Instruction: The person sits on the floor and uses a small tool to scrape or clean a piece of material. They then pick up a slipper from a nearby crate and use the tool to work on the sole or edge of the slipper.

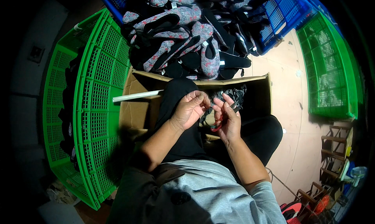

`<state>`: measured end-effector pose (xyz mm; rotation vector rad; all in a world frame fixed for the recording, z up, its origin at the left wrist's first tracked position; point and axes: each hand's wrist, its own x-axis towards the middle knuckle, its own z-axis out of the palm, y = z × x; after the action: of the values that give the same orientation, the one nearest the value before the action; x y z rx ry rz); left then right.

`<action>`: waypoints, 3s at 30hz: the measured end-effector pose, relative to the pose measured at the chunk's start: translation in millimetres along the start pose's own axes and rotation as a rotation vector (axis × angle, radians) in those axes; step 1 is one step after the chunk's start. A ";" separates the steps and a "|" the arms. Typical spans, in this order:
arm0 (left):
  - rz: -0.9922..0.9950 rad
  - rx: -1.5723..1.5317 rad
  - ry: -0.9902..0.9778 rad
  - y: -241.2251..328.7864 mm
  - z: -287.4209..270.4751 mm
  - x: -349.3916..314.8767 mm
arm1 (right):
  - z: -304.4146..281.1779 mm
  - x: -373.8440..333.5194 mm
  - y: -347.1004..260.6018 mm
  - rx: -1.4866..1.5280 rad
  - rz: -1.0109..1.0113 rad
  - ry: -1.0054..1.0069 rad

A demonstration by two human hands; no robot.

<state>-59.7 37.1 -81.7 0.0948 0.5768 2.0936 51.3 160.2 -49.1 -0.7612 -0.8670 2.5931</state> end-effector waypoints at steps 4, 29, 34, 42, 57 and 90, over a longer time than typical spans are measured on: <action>0.030 -0.009 -0.008 0.7 5.2 0.5 | 2.3 -0.7 1.1 0.054 0.007 -0.037; 0.125 0.499 0.069 -13.8 8.5 -7.7 | 9.4 -3.2 -4.4 0.262 -0.041 -0.288; 0.095 0.481 0.098 -12.5 11.5 -8.8 | 8.8 -4.0 -3.7 0.249 -0.023 -0.295; 0.117 0.564 0.054 -9.4 8.2 -9.5 | 9.2 -5.1 -3.4 0.223 -0.015 -0.299; 0.400 0.906 0.115 -12.5 19.5 -11.1 | 5.0 -4.6 4.0 0.158 0.057 -0.272; 0.757 1.342 0.011 -8.9 23.4 -14.3 | -0.2 -3.5 7.7 0.216 0.041 -0.222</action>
<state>-38.1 38.1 -62.6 1.1993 2.0969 1.9530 53.5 152.9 -52.7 -0.4427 -0.6189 2.7864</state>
